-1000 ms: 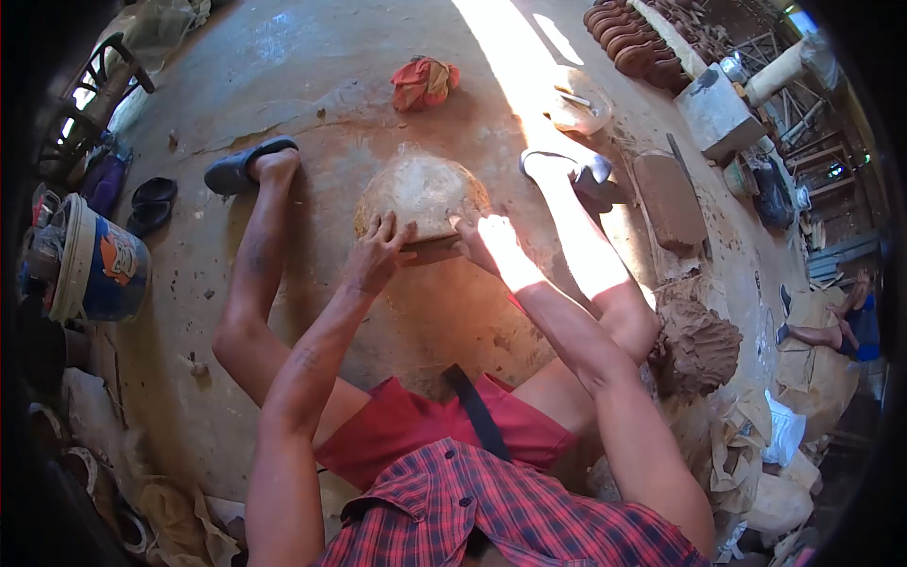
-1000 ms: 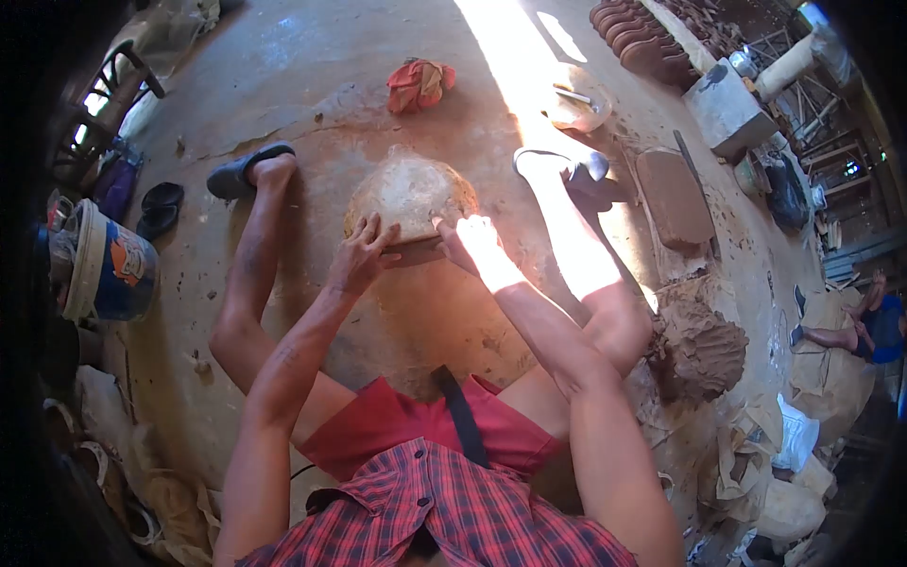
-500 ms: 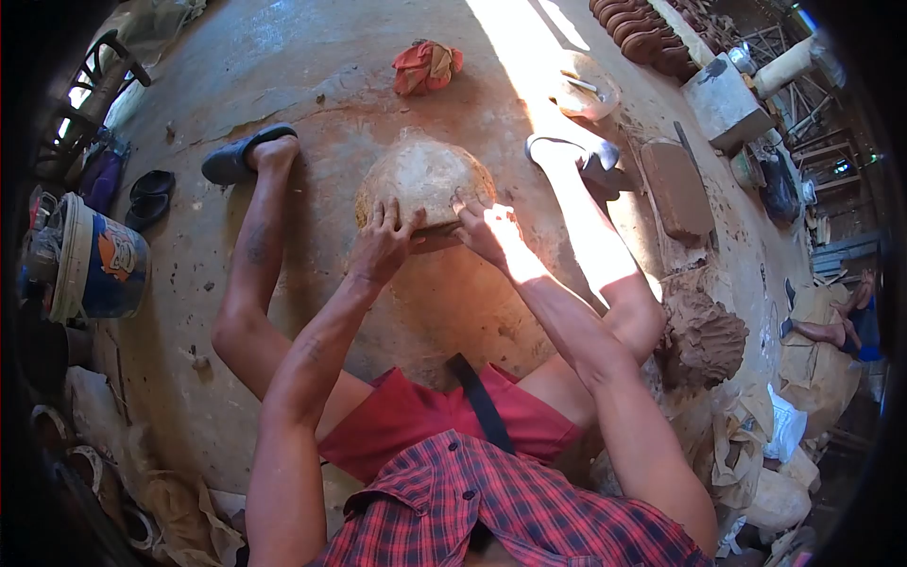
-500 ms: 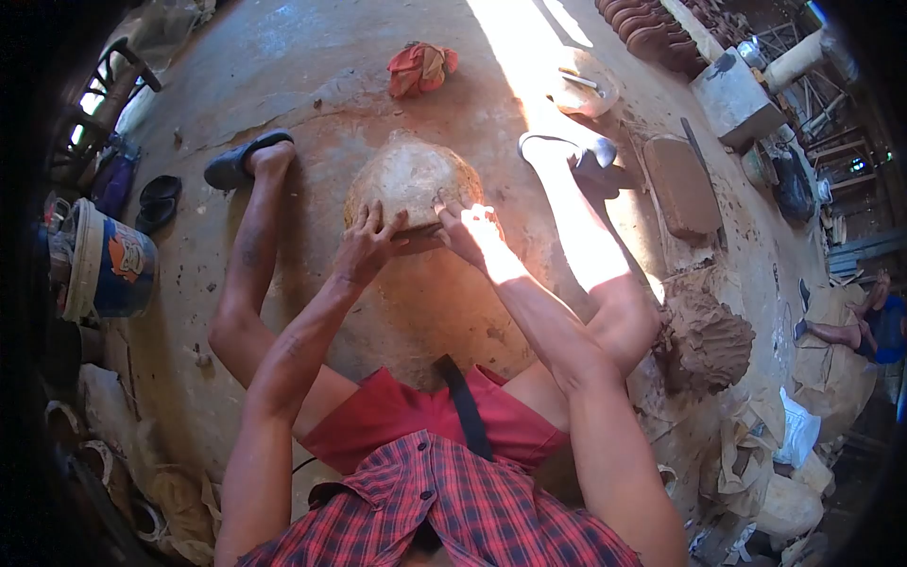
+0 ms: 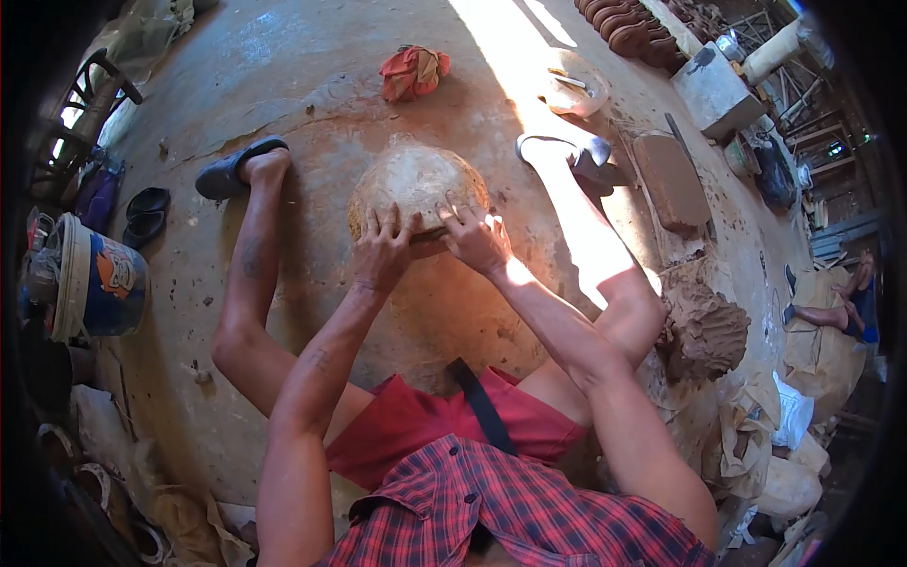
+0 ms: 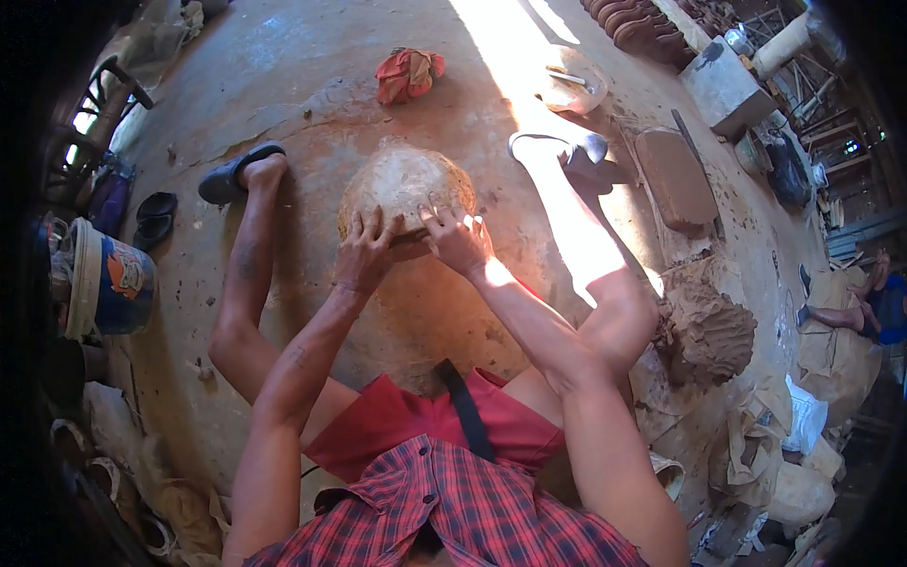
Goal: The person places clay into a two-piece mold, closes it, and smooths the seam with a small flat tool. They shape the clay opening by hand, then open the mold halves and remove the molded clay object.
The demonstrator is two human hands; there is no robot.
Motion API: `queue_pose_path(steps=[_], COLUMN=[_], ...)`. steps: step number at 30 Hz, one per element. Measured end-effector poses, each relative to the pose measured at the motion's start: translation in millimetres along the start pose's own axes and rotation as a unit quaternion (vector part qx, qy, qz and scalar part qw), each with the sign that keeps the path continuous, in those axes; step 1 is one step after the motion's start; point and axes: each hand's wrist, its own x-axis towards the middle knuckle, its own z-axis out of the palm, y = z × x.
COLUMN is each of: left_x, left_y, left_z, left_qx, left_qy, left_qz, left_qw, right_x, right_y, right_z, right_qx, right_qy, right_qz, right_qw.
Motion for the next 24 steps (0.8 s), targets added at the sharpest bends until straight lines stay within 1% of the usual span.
queue_pose_path(steps=[2, 3, 6, 8, 12, 14, 15, 17, 20, 21, 23, 24], left_x=[-2.5, -1.6, -0.3, -0.8, 2.7, 1.1, -0.5, 3.2, 5.9, 5.4, 3.8, 1.0], left_y=[-4.9, -4.1, -1.0, -0.7, -2.3, 0.3, 3.3, 5.8, 7.1, 4.2, 1.4, 3.1], left_z=[12.1, 11.5, 7.2, 4.0, -6.0, -9.6, -15.1, -27.9, -34.6, -32.5, -26.3, -24.2], left_qx=[0.084, 0.084, 0.046, 0.017, 0.03, -0.031, -0.031, -0.052, -0.052, -0.053, -0.064, -0.065], left_qy=[0.022, 0.02, 0.017, -0.01, -0.041, -0.051, -0.054, -0.073, -0.089, -0.091, -0.091, -0.093], left_qz=[0.026, 0.026, 0.007, -0.011, -0.001, -0.017, -0.016, -0.012, -0.01, -0.008, -0.002, 0.0], left_qw=[0.996, 0.996, 0.999, 1.0, 0.999, 0.998, 0.998, 0.996, 0.995, 0.994, 0.994, 0.994], right_x=[0.1, 0.7, -0.1, 1.0, 2.3, -1.4, -3.8, 0.4, 4.4, 3.9, -0.3, -3.1], right_y=[-1.1, -2.6, -6.8, -7.2, -5.4, -9.7, -12.0, -15.1, -16.7, -18.8, -21.7, -24.9], right_z=[1.7, 0.8, -5.5, -10.5, 8.9, 5.9, 2.2, -5.6, -1.3, 4.7, 16.1, 11.1], right_qx=[0.007, 0.008, 0.029, 0.022, 0.013, 0.028, 0.028, 0.061, 0.056, 0.056, 0.047, 0.047], right_qy=[0.014, 0.013, 0.011, 0.035, 0.068, 0.027, 0.026, 0.047, 0.066, 0.066, 0.098, 0.097], right_qz=[0.007, 0.008, 0.034, 0.002, -0.007, 0.037, 0.038, 0.041, 0.036, 0.039, 0.064, 0.066], right_qw=[1.0, 1.0, 0.999, 0.999, 0.998, 0.999, 0.999, 0.996, 0.996, 0.995, 0.992, 0.992])
